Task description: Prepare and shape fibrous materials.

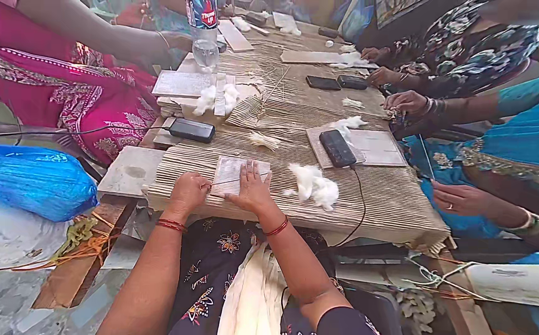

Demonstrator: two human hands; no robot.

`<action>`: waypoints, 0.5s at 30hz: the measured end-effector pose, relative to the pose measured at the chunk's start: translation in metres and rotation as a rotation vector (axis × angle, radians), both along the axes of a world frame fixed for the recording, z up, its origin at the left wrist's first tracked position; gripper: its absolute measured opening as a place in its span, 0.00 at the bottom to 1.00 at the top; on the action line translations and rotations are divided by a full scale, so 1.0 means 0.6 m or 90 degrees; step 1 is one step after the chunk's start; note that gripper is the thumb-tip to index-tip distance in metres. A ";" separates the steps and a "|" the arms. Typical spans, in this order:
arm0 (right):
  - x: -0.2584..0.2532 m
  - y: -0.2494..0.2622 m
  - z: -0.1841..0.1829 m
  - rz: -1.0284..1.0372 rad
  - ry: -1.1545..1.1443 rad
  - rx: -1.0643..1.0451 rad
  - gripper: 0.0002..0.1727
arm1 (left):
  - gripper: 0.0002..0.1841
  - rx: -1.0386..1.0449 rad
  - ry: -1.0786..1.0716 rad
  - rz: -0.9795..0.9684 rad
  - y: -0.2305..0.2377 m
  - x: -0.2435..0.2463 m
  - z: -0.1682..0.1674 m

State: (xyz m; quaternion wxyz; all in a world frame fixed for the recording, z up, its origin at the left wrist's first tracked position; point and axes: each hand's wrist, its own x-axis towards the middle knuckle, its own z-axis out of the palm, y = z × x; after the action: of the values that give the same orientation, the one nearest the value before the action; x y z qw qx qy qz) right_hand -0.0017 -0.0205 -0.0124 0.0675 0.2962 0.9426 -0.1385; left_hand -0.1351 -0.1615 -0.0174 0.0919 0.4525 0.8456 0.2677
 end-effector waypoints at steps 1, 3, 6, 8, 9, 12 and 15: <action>0.012 -0.006 -0.002 0.001 -0.006 -0.007 0.70 | 0.08 0.000 -0.011 -0.009 -0.002 -0.002 0.001; 0.041 -0.023 0.001 0.010 -0.021 -0.020 0.69 | 0.07 -0.001 -0.027 -0.034 -0.009 -0.005 0.000; 0.083 -0.039 0.028 0.045 -0.071 -0.070 0.66 | 0.08 0.001 -0.010 -0.081 -0.021 -0.016 -0.003; 0.125 -0.019 0.049 0.058 -0.001 -0.165 0.59 | 0.07 0.029 0.005 -0.096 -0.019 -0.013 -0.006; 0.151 0.002 0.055 0.058 0.095 -0.220 0.54 | 0.07 0.040 0.003 -0.083 -0.020 -0.012 -0.008; 0.252 0.080 0.075 -0.019 0.507 -0.294 0.47 | 0.09 0.079 -0.015 -0.027 -0.021 -0.008 -0.017; 0.370 0.144 0.081 -0.231 0.892 -0.243 0.57 | 0.15 0.035 -0.064 0.010 -0.014 0.012 -0.003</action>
State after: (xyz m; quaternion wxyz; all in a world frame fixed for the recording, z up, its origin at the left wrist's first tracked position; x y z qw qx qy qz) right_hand 0.2201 0.0661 0.0361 -0.5225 0.2722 0.6608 -0.4651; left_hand -0.1277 -0.1699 -0.0191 0.1200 0.4343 0.8357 0.3140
